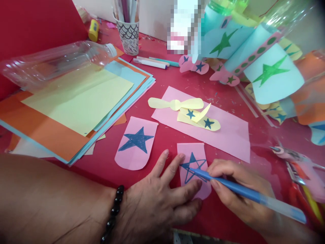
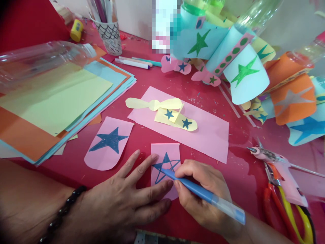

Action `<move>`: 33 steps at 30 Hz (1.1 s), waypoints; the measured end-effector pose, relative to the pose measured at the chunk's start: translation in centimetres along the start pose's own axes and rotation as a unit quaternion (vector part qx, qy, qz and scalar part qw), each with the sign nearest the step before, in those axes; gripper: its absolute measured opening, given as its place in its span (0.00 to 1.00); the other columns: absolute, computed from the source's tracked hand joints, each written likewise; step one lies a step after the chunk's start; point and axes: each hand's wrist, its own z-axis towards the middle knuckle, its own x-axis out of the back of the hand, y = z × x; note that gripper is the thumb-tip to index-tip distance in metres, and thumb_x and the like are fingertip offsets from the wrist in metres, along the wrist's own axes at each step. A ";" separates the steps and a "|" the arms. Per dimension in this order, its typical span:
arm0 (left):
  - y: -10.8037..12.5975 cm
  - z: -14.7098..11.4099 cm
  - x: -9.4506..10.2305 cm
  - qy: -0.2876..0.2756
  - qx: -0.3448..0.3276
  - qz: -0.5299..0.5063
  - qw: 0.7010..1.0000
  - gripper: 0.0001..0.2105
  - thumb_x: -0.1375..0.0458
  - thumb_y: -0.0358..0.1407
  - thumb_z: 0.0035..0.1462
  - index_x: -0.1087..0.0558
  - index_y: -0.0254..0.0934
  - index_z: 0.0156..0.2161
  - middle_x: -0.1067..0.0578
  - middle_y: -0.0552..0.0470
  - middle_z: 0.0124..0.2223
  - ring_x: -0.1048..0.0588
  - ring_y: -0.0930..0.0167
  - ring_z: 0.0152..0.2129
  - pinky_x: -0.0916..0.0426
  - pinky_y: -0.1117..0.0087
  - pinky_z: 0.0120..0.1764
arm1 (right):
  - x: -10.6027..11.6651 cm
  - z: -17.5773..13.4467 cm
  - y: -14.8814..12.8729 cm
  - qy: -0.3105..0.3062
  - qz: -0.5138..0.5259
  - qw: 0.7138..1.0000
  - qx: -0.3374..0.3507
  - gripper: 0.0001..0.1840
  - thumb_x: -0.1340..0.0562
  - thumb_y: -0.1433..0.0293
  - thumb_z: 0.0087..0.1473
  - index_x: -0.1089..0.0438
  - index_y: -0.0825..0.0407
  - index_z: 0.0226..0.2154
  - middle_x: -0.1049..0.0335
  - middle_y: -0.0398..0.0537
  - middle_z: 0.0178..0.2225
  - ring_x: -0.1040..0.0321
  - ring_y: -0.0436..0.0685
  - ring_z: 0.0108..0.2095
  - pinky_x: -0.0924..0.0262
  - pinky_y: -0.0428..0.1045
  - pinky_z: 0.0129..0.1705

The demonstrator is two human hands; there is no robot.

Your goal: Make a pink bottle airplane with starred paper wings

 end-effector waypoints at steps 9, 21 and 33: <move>-0.1 0.0 0.1 0.000 -0.002 0.007 1.000 0.26 0.49 0.50 0.65 0.40 0.47 0.66 0.47 0.50 0.69 0.54 0.28 0.62 0.47 0.20 0.51 | -0.1 0.3 0.0 -0.009 -0.009 1.000 0.011 0.07 0.39 0.75 0.55 0.34 0.46 0.36 0.24 0.43 0.29 0.26 0.53 0.27 0.32 0.46 0.28; 0.1 -0.2 0.0 0.001 0.001 0.008 1.000 0.24 0.50 0.48 0.67 0.40 0.48 0.66 0.46 0.51 0.69 0.56 0.30 0.63 0.48 0.21 0.52 | 0.1 0.3 -0.1 -0.011 -0.021 1.000 0.014 0.07 0.39 0.75 0.54 0.34 0.46 0.35 0.23 0.43 0.29 0.25 0.53 0.26 0.33 0.46 0.27; -0.1 -0.1 0.0 0.000 0.002 0.009 1.000 0.29 0.47 0.52 0.63 0.40 0.48 0.66 0.49 0.51 0.70 0.57 0.30 0.63 0.49 0.22 0.53 | 0.4 -0.1 0.3 0.005 0.030 0.999 -0.015 0.07 0.38 0.75 0.53 0.31 0.47 0.35 0.24 0.45 0.31 0.25 0.55 0.29 0.32 0.47 0.28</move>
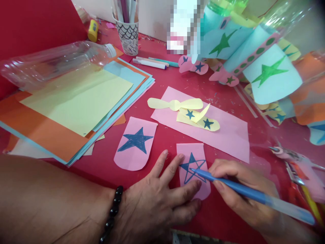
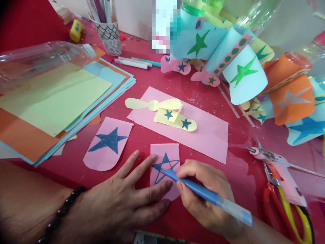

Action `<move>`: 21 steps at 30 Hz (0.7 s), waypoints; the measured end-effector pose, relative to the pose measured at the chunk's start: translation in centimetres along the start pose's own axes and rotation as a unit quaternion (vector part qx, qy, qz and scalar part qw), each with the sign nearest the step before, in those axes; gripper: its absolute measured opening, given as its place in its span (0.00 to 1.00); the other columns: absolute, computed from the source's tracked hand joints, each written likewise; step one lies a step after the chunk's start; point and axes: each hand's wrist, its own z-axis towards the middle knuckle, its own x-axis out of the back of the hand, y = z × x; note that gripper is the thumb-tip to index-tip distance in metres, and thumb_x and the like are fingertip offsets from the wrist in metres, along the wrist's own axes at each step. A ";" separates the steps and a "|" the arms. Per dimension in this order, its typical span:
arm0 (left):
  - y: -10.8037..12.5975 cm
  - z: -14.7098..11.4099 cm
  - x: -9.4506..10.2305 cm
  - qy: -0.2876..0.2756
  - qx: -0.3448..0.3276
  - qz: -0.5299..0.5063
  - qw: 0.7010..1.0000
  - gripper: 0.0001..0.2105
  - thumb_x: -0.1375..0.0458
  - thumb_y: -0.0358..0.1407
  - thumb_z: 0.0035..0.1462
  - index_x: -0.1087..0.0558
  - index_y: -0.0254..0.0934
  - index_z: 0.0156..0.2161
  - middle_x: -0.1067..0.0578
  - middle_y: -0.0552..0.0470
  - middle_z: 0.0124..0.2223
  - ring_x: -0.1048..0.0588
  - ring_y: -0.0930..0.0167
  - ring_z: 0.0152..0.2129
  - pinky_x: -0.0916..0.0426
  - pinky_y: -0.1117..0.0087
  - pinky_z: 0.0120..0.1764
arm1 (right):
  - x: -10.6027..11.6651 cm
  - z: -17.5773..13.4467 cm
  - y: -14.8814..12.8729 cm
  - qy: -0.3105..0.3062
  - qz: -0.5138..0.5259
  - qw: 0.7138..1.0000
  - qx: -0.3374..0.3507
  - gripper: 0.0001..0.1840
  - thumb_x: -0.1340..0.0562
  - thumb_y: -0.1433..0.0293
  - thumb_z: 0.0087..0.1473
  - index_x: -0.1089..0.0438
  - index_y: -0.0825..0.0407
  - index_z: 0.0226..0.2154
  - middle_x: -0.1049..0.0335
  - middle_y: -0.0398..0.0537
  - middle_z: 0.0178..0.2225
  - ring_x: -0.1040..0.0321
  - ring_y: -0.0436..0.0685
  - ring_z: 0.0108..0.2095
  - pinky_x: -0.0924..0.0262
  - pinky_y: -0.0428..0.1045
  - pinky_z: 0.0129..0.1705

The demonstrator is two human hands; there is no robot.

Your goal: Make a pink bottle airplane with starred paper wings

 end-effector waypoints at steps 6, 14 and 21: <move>-0.2 0.2 0.5 -0.017 -0.005 0.002 1.000 0.30 0.48 0.53 0.63 0.42 0.48 0.67 0.48 0.54 0.70 0.61 0.29 0.63 0.52 0.21 0.54 | 0.6 -0.3 0.4 0.048 0.040 0.995 -0.083 0.03 0.39 0.71 0.58 0.29 0.49 0.34 0.25 0.45 0.31 0.26 0.54 0.30 0.32 0.46 0.32; -0.3 0.1 0.5 -0.029 0.000 0.001 1.000 0.32 0.46 0.55 0.61 0.45 0.51 0.68 0.51 0.61 0.70 0.62 0.32 0.63 0.54 0.22 0.56 | 1.2 -0.1 0.9 0.030 0.026 0.997 -0.073 0.03 0.38 0.72 0.57 0.29 0.49 0.35 0.24 0.46 0.31 0.25 0.57 0.32 0.33 0.47 0.29; -0.8 0.1 0.6 -0.026 -0.016 0.013 0.999 0.33 0.44 0.56 0.59 0.43 0.52 0.67 0.49 0.62 0.69 0.63 0.37 0.65 0.89 0.32 0.56 | 1.7 0.1 0.8 0.014 0.020 0.996 -0.087 0.03 0.39 0.73 0.57 0.30 0.50 0.35 0.23 0.47 0.32 0.25 0.56 0.31 0.32 0.47 0.30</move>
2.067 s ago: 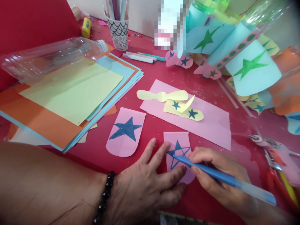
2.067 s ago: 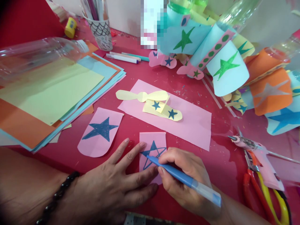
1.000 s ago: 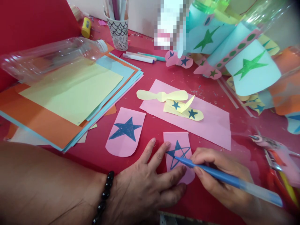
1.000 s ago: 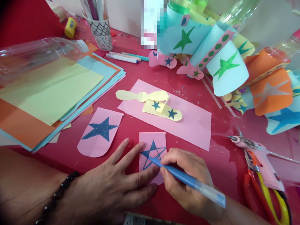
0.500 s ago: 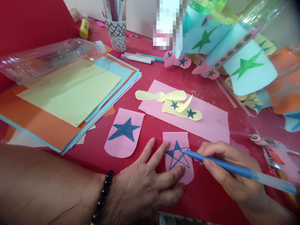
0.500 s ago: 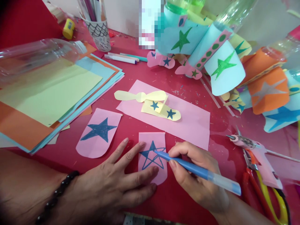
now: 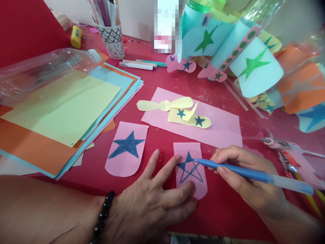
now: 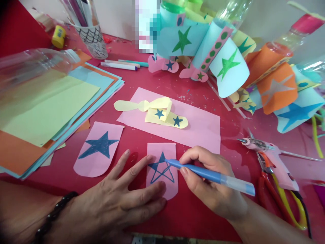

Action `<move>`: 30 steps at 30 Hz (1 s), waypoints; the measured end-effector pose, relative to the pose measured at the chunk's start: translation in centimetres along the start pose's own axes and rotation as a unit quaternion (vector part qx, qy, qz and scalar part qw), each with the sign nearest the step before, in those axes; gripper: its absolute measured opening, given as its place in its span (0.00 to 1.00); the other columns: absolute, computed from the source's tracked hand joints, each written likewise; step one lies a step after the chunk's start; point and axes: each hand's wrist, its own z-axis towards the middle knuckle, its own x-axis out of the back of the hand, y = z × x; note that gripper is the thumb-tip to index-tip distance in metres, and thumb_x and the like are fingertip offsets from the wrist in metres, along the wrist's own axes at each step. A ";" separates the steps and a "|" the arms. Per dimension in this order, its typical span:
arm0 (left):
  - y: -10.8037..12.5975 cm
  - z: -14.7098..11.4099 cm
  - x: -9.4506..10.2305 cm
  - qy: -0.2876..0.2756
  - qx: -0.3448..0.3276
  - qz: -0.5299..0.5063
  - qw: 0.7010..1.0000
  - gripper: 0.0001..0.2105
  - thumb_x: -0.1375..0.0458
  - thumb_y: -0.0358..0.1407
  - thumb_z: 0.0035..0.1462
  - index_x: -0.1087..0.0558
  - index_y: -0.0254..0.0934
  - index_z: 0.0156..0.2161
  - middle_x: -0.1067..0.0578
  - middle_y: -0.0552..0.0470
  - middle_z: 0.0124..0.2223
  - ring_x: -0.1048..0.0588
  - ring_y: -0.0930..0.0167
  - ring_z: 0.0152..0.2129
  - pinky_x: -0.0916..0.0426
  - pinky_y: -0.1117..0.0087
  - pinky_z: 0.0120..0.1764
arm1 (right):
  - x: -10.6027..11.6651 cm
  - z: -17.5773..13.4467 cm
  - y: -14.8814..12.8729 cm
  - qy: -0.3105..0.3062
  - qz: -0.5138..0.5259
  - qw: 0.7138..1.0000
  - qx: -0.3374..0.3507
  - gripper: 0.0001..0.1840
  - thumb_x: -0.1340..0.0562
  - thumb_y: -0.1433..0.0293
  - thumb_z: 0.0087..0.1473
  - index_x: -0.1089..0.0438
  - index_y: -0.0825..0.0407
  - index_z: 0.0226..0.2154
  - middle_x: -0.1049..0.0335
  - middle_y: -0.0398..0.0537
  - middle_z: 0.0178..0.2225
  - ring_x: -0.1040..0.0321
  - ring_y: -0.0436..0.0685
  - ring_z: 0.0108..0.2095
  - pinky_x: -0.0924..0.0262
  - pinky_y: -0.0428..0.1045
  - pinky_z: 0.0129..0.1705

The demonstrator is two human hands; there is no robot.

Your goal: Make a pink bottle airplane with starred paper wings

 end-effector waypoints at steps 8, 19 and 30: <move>0.1 -0.2 0.3 0.015 -0.009 0.024 1.000 0.28 0.47 0.54 0.63 0.40 0.51 0.65 0.44 0.61 0.67 0.53 0.38 0.62 0.81 0.31 0.58 | -0.1 -0.1 -0.1 -0.027 -0.011 0.999 0.034 0.04 0.40 0.74 0.58 0.32 0.48 0.35 0.26 0.43 0.30 0.28 0.52 0.29 0.34 0.45 0.30; 0.6 0.0 -0.2 0.068 -0.005 0.040 0.997 0.20 0.51 0.47 0.67 0.34 0.50 0.62 0.40 0.53 0.63 0.50 0.32 0.60 0.48 0.23 0.51 | -0.9 0.0 -0.3 -0.127 -0.017 0.981 0.149 0.10 0.41 0.79 0.53 0.35 0.48 0.36 0.26 0.42 0.30 0.26 0.52 0.30 0.33 0.46 0.35; 0.9 -0.2 -0.4 0.087 0.001 0.048 0.995 0.19 0.53 0.42 0.69 0.34 0.49 0.62 0.38 0.51 0.61 0.46 0.35 0.60 0.44 0.23 0.51 | -1.0 0.1 -0.3 -0.148 -0.013 0.976 0.160 0.10 0.41 0.79 0.54 0.35 0.48 0.37 0.25 0.42 0.31 0.24 0.53 0.33 0.32 0.45 0.35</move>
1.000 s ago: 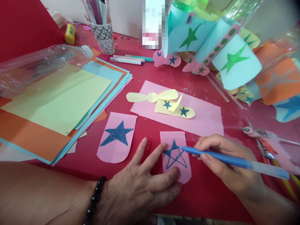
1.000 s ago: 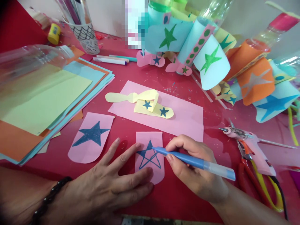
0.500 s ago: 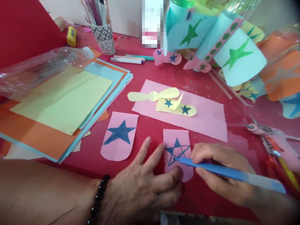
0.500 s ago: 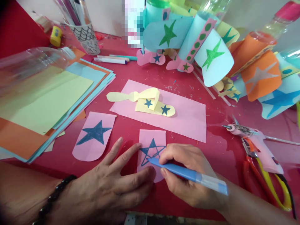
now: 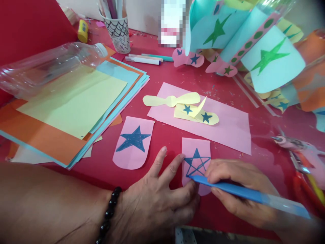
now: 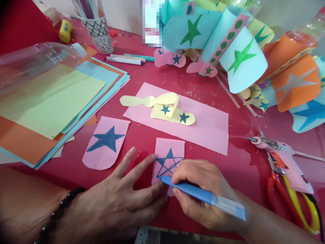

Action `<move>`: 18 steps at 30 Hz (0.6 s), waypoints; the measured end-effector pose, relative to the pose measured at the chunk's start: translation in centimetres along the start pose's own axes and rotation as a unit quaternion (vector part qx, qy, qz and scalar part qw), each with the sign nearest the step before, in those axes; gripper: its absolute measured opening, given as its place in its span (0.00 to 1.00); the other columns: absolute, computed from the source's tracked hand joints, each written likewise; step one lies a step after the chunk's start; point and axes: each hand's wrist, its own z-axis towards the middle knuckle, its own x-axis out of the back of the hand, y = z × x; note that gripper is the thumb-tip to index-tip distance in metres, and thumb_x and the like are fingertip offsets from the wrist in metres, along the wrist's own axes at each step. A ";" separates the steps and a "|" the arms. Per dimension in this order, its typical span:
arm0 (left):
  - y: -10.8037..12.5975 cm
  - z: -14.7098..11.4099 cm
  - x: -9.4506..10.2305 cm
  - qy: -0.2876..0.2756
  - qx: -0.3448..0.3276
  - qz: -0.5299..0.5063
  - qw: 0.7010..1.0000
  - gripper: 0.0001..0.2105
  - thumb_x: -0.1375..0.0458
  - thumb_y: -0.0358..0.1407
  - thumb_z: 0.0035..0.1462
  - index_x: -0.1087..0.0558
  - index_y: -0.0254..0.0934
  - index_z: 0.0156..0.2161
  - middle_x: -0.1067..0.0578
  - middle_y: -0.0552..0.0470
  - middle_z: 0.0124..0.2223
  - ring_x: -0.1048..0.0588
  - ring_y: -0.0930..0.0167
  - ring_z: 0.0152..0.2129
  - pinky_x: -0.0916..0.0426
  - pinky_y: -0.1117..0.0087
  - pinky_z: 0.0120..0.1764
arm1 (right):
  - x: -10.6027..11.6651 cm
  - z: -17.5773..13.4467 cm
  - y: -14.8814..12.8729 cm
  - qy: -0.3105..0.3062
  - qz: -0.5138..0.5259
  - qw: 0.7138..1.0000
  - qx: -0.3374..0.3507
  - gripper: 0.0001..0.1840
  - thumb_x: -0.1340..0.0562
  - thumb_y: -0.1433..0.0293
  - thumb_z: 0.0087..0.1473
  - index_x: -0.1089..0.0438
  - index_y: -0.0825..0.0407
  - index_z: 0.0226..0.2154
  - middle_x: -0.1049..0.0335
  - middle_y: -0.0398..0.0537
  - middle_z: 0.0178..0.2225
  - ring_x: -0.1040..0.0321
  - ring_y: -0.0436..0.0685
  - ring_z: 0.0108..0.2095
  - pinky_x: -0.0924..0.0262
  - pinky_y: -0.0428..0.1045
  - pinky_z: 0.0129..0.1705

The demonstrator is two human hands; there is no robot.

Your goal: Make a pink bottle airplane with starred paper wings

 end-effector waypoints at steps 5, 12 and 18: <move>0.1 0.1 0.0 0.006 0.005 0.008 1.000 0.18 0.52 0.40 0.69 0.32 0.49 0.61 0.37 0.51 0.61 0.44 0.38 0.60 0.42 0.24 0.51 | -0.1 -0.1 -0.1 0.006 -0.019 1.000 -0.011 0.10 0.41 0.78 0.54 0.35 0.47 0.37 0.24 0.41 0.31 0.23 0.54 0.34 0.32 0.46 0.34; 0.1 0.1 -0.1 0.001 0.001 0.009 1.000 0.19 0.52 0.42 0.69 0.33 0.49 0.61 0.39 0.52 0.64 0.43 0.36 0.60 0.41 0.24 0.50 | -0.1 -0.2 -0.1 0.067 -0.063 0.995 -0.043 0.08 0.40 0.76 0.55 0.35 0.46 0.35 0.24 0.41 0.30 0.23 0.53 0.32 0.32 0.45 0.33; 0.1 0.0 0.0 -0.006 0.002 0.012 1.000 0.19 0.52 0.41 0.69 0.34 0.49 0.62 0.40 0.52 0.65 0.44 0.37 0.60 0.41 0.24 0.51 | -0.2 -0.4 0.0 0.089 -0.068 0.992 -0.058 0.08 0.39 0.75 0.55 0.33 0.46 0.36 0.24 0.41 0.30 0.23 0.53 0.32 0.31 0.46 0.34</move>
